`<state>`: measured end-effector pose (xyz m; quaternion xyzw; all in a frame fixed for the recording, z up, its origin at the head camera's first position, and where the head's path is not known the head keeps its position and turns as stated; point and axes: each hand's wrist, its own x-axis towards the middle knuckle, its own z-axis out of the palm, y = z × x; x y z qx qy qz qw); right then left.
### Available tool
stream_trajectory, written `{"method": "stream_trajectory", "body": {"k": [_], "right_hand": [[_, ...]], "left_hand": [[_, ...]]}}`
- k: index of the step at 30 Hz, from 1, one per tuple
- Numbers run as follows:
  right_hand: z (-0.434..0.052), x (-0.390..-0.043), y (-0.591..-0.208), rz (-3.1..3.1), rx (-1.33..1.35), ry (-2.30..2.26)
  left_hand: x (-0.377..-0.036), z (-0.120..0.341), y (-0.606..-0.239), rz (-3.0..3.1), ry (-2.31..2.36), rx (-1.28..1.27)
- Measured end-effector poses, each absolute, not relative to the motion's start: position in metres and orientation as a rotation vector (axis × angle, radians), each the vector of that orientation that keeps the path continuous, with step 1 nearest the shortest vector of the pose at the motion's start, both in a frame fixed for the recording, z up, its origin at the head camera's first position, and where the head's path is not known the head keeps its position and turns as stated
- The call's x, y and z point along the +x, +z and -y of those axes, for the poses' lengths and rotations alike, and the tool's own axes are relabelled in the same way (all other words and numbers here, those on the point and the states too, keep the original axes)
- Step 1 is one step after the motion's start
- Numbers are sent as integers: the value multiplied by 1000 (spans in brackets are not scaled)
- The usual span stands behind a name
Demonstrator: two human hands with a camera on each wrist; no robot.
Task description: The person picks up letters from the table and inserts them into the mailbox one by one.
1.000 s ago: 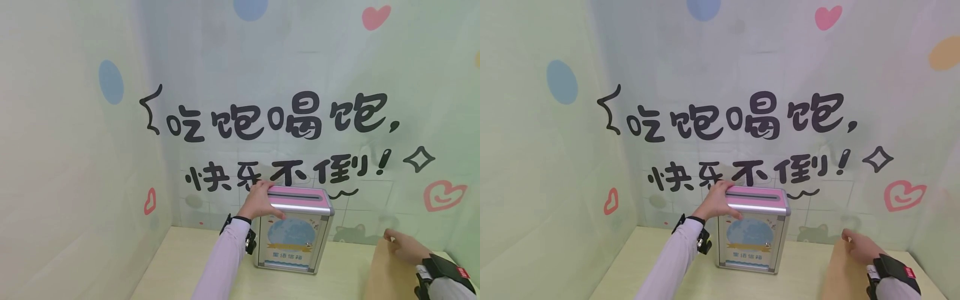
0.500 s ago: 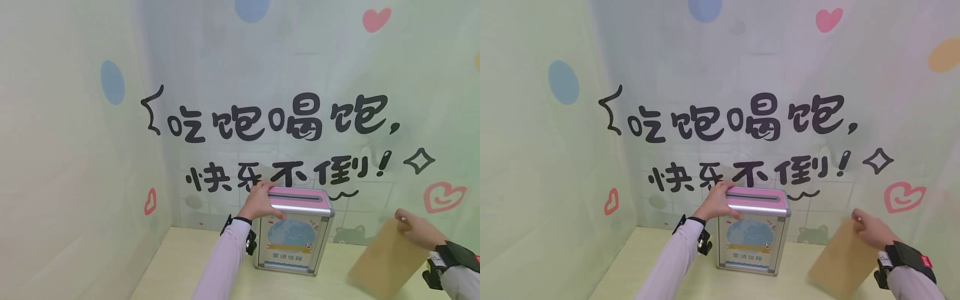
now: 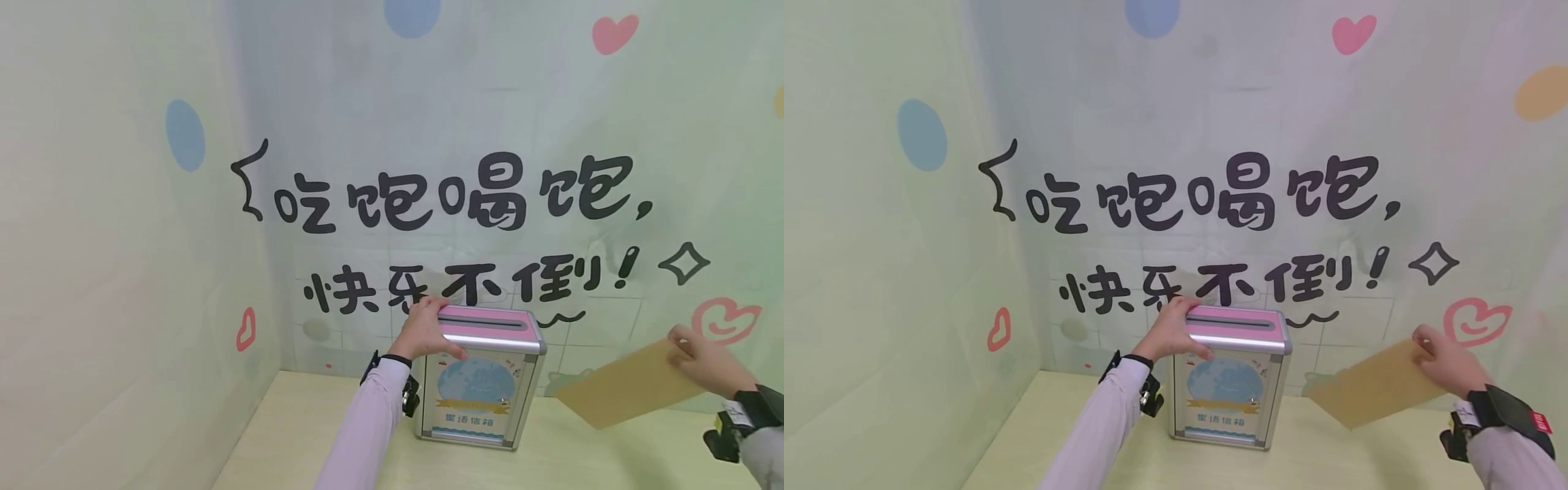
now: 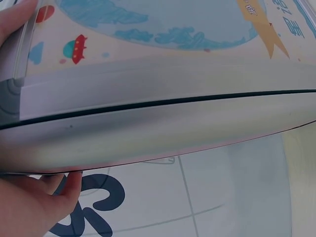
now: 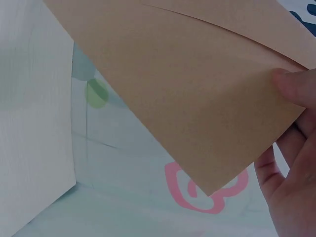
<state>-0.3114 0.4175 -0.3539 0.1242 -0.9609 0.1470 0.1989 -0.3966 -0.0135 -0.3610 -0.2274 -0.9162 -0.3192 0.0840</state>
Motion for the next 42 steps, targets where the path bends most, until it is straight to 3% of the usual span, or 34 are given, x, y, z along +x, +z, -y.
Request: {"method": "stream_trajectory", "body": {"k": [20, 26, 42], "right_hand": [[-419, -306, -313, 2478, 133, 458], [-417, -307, -295, 2496, 48, 671], [-402, -308, -241, 2091, 182, 1165]], "left_hand": [[-398, 13, -361, 2730, -981, -685], [-398, 13, -362, 2738, -983, -676], [-398, 13, -363, 2721, -995, -681]]}}
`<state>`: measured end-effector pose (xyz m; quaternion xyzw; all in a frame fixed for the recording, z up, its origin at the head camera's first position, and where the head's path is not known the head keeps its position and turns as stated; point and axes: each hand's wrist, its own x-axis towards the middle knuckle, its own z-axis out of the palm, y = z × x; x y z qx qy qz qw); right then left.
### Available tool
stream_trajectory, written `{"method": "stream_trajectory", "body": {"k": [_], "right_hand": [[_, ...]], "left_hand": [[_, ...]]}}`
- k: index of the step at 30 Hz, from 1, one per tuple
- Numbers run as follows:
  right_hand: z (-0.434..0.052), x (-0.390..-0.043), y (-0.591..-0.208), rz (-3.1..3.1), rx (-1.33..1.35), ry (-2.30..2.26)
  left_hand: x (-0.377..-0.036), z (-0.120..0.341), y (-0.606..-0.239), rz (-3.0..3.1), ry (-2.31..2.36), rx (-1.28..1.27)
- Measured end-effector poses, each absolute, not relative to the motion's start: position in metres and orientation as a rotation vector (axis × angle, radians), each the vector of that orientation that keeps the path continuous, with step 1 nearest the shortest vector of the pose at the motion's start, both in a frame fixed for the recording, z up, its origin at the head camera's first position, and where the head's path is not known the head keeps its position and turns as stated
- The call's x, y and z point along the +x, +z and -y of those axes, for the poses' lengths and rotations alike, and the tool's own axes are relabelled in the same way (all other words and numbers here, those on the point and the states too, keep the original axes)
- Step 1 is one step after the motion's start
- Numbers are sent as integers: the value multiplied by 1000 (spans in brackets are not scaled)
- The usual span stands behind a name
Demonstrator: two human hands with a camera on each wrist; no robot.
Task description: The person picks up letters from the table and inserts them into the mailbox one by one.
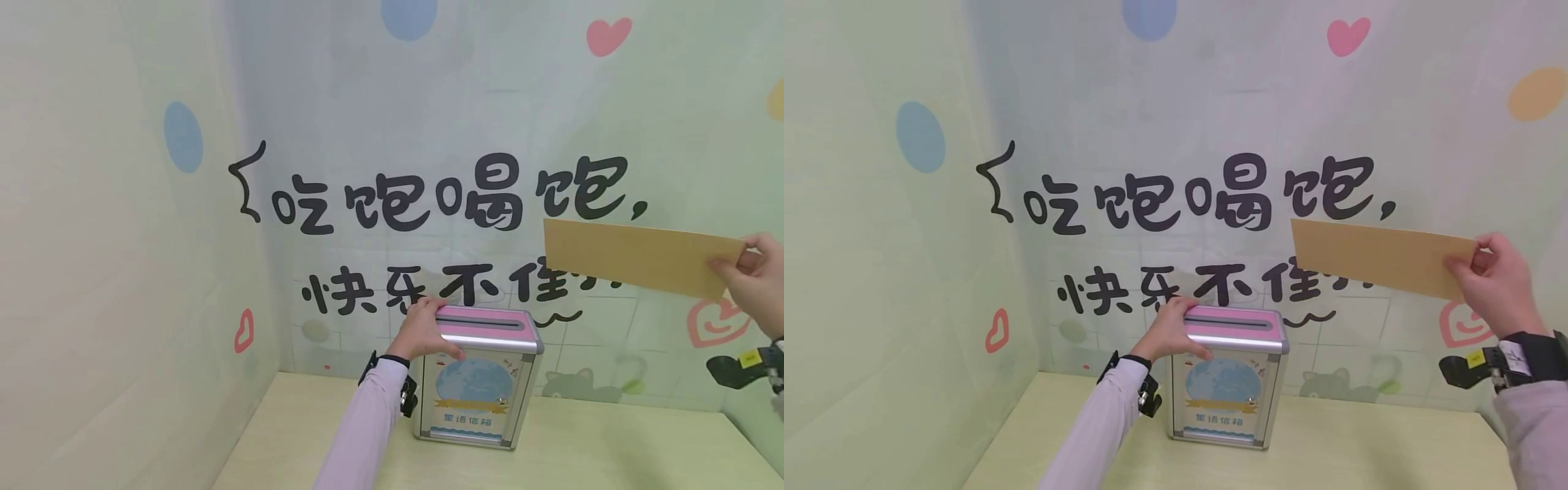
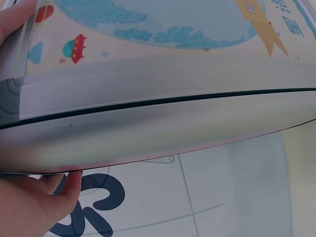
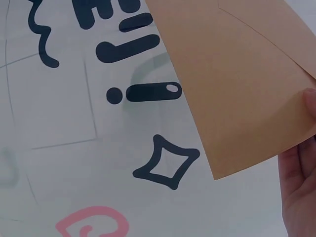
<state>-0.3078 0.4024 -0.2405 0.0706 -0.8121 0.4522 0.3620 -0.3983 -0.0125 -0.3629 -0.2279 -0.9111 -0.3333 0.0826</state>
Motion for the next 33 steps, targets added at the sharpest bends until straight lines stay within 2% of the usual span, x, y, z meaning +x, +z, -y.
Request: {"method": "stream_trajectory", "body": {"k": [14, 33], "right_hand": [[-378, -307, -201, 2079, -5, 1056], [-332, -311, -151, 2084, 300, 1078]], "left_hand": [[-397, 13, -361, 2729, -993, -678], [-396, 14, -360, 2738, -994, -679]]}}
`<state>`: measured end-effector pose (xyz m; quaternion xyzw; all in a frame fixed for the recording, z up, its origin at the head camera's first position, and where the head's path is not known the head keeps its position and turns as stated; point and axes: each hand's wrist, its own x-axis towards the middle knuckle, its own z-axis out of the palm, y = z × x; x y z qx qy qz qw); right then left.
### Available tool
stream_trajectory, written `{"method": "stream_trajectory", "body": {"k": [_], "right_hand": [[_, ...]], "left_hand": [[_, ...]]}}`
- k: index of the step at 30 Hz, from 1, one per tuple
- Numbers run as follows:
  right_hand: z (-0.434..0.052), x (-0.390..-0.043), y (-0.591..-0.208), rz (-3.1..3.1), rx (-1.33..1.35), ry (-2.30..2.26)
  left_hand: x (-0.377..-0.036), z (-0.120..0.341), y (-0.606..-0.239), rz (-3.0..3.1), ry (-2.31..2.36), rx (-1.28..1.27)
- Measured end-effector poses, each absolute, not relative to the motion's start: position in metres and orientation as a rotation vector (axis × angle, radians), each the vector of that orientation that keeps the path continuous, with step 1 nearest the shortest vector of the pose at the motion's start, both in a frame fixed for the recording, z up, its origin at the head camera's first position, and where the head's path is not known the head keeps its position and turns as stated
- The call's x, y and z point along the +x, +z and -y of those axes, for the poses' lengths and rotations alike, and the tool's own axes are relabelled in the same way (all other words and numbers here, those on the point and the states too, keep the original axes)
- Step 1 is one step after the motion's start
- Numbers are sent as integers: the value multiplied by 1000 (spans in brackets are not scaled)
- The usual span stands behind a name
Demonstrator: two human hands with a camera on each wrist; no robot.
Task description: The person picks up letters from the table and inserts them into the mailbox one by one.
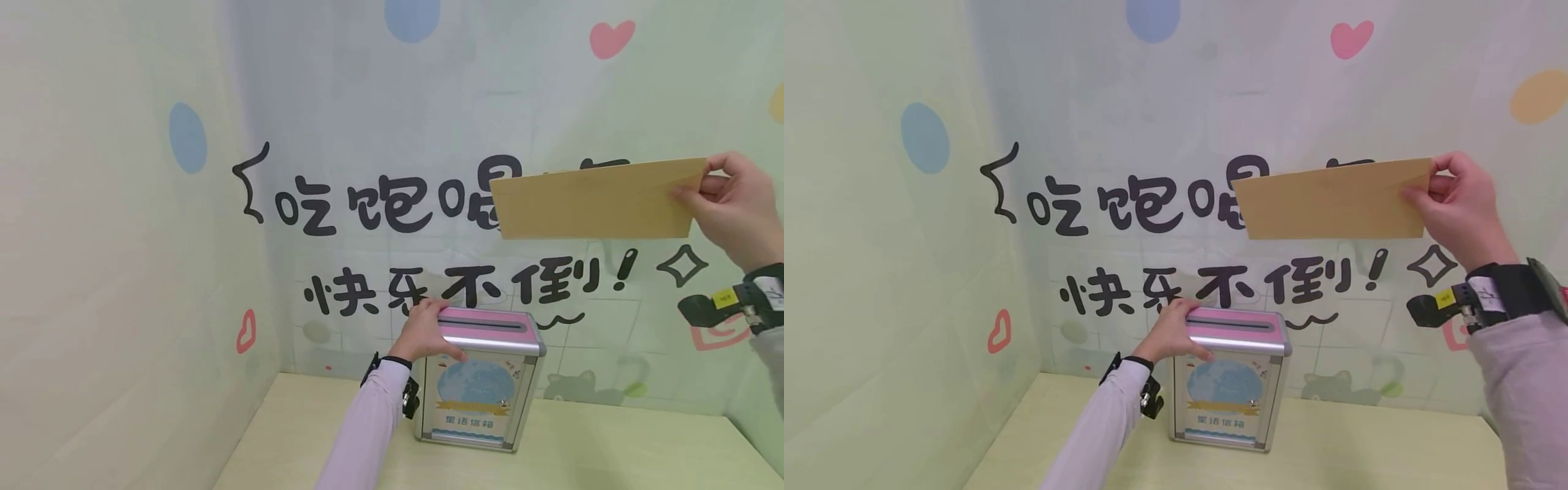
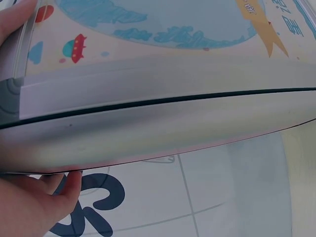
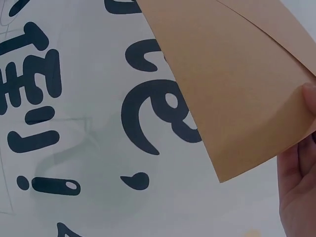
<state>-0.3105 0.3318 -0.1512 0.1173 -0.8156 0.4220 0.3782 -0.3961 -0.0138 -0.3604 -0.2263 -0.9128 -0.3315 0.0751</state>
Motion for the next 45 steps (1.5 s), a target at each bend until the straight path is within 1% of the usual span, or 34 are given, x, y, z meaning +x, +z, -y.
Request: {"method": "stream_trajectory", "body": {"k": [8, 15, 22, 33, 45], "right_hand": [[-309, -318, -142, 2197, 436, 1048], [-293, -324, -142, 2273, 471, 1025], [-281, -327, -145, 2358, 524, 891], [-258, -331, -146, 2511, 523, 675], [-246, -336, -148, 2594, 551, 539]], "left_hand": [[-396, 14, -361, 2726, -993, -683], [-394, 14, -359, 2718, -1004, -690], [-395, 13, -359, 2703, -999, -698], [-397, 14, -363, 2703, -1006, -688], [-397, 14, -363, 2719, -1004, -679]]}}
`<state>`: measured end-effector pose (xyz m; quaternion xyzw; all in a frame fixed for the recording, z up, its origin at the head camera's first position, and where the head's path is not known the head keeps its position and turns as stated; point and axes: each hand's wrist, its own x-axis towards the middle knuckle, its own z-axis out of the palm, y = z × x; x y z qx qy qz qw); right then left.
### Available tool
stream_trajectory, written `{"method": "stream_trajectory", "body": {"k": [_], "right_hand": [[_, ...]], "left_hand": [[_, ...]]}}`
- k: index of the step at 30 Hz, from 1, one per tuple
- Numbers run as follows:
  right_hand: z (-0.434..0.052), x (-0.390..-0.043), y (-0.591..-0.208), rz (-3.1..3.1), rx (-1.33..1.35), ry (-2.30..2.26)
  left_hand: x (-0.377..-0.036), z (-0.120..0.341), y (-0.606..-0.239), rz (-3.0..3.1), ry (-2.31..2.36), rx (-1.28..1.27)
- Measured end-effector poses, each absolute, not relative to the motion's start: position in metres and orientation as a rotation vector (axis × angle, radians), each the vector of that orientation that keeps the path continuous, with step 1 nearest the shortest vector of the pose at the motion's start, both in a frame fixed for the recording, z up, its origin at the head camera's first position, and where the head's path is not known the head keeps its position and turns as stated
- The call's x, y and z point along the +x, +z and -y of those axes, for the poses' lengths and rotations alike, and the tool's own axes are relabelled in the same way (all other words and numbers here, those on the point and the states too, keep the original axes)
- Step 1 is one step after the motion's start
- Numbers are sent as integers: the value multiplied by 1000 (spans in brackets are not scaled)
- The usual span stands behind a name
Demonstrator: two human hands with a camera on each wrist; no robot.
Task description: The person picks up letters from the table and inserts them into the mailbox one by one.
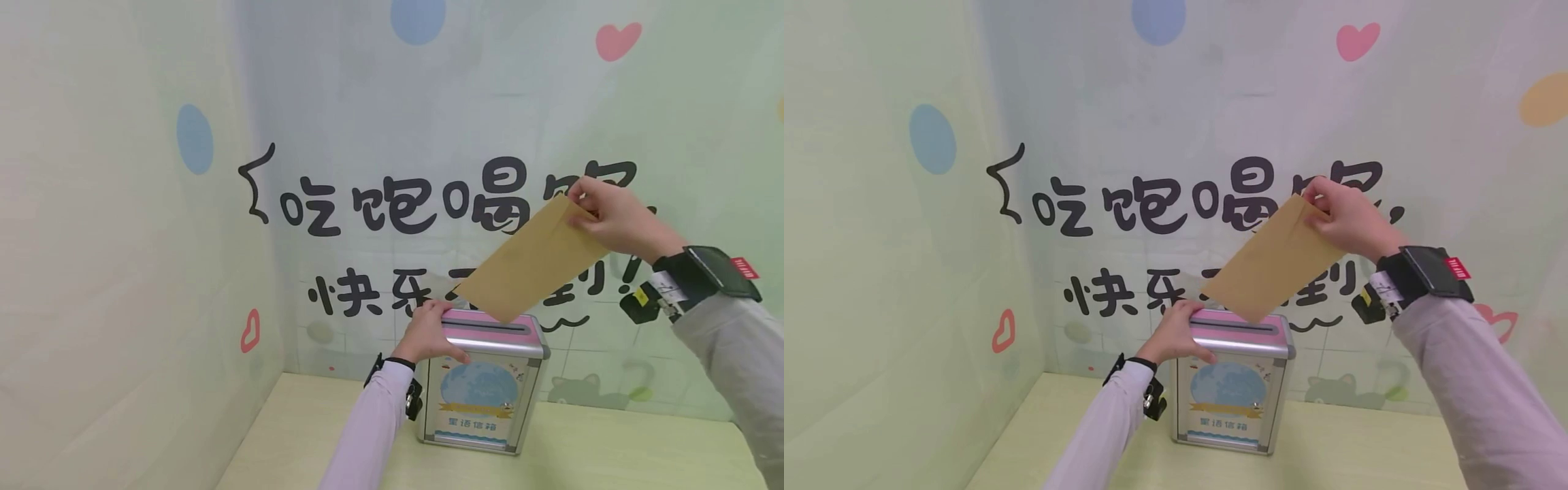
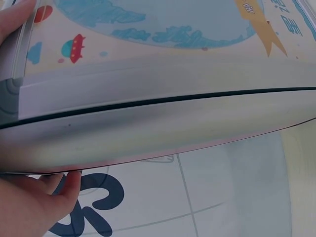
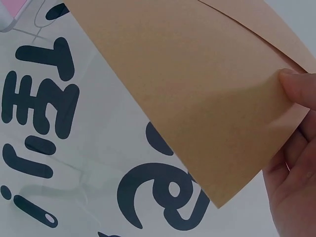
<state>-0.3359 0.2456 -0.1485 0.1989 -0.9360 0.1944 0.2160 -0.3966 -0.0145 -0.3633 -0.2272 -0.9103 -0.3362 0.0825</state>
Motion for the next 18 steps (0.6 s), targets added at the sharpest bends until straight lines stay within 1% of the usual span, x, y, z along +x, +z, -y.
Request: {"method": "stream_trajectory", "body": {"k": [6, 18], "right_hand": [[-240, -338, -147, 2633, 570, 501], [-227, -341, -147, 2604, 705, 342]], "left_hand": [[-399, 14, -366, 2717, -999, -672], [-397, 14, -363, 2717, -1001, -678]]}}
